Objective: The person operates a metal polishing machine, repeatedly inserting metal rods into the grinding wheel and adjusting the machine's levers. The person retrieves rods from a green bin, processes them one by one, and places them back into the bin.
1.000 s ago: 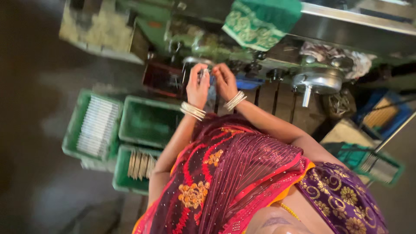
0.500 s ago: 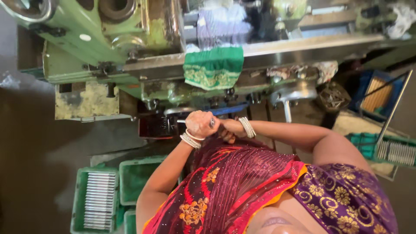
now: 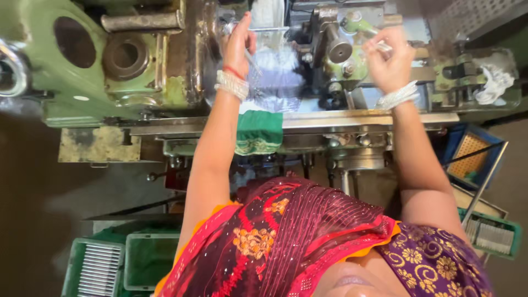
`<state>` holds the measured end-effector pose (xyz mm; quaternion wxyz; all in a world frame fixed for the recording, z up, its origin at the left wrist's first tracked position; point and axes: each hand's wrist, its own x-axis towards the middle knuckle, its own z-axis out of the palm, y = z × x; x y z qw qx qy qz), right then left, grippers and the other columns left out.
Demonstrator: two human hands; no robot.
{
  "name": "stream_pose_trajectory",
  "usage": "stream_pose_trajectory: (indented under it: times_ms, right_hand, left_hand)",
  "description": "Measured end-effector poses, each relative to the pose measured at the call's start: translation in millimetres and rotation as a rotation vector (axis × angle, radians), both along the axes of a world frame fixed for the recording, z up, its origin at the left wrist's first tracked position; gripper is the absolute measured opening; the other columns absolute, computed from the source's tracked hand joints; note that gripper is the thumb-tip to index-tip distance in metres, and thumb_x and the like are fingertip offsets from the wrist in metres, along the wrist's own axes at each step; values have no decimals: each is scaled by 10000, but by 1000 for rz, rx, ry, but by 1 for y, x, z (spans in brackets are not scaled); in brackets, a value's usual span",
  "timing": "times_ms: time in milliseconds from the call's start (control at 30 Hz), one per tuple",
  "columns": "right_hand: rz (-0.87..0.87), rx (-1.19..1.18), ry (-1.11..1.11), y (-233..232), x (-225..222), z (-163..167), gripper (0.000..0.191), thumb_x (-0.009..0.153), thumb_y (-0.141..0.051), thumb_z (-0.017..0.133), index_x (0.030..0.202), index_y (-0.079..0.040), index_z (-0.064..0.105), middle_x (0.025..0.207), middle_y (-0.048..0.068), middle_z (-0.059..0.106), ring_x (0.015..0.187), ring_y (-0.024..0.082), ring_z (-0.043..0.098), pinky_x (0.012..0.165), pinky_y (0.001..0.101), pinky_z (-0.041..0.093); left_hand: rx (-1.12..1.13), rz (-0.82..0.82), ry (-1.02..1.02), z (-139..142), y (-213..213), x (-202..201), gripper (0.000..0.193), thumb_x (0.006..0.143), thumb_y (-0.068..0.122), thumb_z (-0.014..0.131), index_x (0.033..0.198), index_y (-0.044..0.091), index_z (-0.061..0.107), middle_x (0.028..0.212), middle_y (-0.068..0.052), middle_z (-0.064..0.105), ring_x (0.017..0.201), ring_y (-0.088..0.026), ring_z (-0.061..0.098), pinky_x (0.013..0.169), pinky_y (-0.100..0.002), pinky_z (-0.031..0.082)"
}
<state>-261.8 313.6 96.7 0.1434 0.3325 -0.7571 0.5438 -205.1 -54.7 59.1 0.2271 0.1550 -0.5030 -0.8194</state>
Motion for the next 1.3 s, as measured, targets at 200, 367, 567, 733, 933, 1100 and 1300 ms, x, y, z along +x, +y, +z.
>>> stream_pose_trajectory:
  times_ms: [200, 367, 567, 733, 933, 1100, 1300]
  right_hand:
    - [-353, 495, 321, 36, -64, -4, 80, 1095, -56, 542, 1132, -15, 600, 1100, 234, 617, 1045, 463, 576, 894, 556, 456]
    - [-205, 491, 165, 43, -70, -21, 131, 1098, -78, 545, 1184, -2, 609, 1166, 288, 564, 1090, 499, 546, 948, 551, 448]
    - [-162, 668, -192, 50, -91, -14, 246, 1133, -227, 527, 1123, -19, 658, 999, 286, 651, 966, 516, 618, 859, 566, 476]
    - [-454, 725, -91, 30, -68, -35, 246, 1104, -229, 549, 1077, -6, 649, 977, 294, 671, 907, 530, 628, 787, 610, 478]
    - [-493, 749, -4, 34, -76, -44, 164, 960, -134, 584, 1068, -43, 666, 1028, 294, 659, 899, 521, 631, 747, 617, 481]
    - [-456, 782, -4, 45, -106, -43, 192, 1099, -185, 564, 1136, -26, 664, 1097, 327, 612, 932, 545, 607, 810, 614, 475]
    - [-429, 808, 2, 45, -107, -44, 202, 1101, -176, 549, 1153, -14, 658, 1092, 340, 610, 946, 550, 604, 821, 612, 469]
  left_hand:
    - [443, 165, -374, -23, 24, -67, 312, 888, 328, 645, 1092, 104, 570, 856, -100, 593, 820, -289, 603, 737, -577, 590]
    - [200, 317, -234, -20, 44, -87, 349, 898, 327, 733, 1017, 1, 697, 875, -87, 591, 858, -268, 543, 749, -503, 493]
    - [131, 452, 26, -30, 38, -91, 339, 859, 284, 785, 1082, 29, 784, 1101, -81, 753, 1049, -163, 637, 1001, -356, 432]
    - [420, 342, -46, -44, 28, -94, 341, 816, 290, 767, 1101, 105, 734, 1132, -24, 700, 1086, -136, 574, 917, -365, 398]
    - [475, 430, -160, -59, 29, -103, 395, 918, 338, 812, 1151, 49, 677, 1137, -60, 579, 1074, -259, 499, 899, -411, 385]
    - [349, 467, -124, -63, 30, -92, 421, 826, 356, 770, 1103, 40, 750, 1104, -84, 701, 990, -229, 638, 818, -393, 554]
    - [345, 498, -92, -58, 29, -93, 422, 895, 383, 729, 1082, 7, 773, 1098, -98, 734, 949, -233, 679, 813, -385, 608]
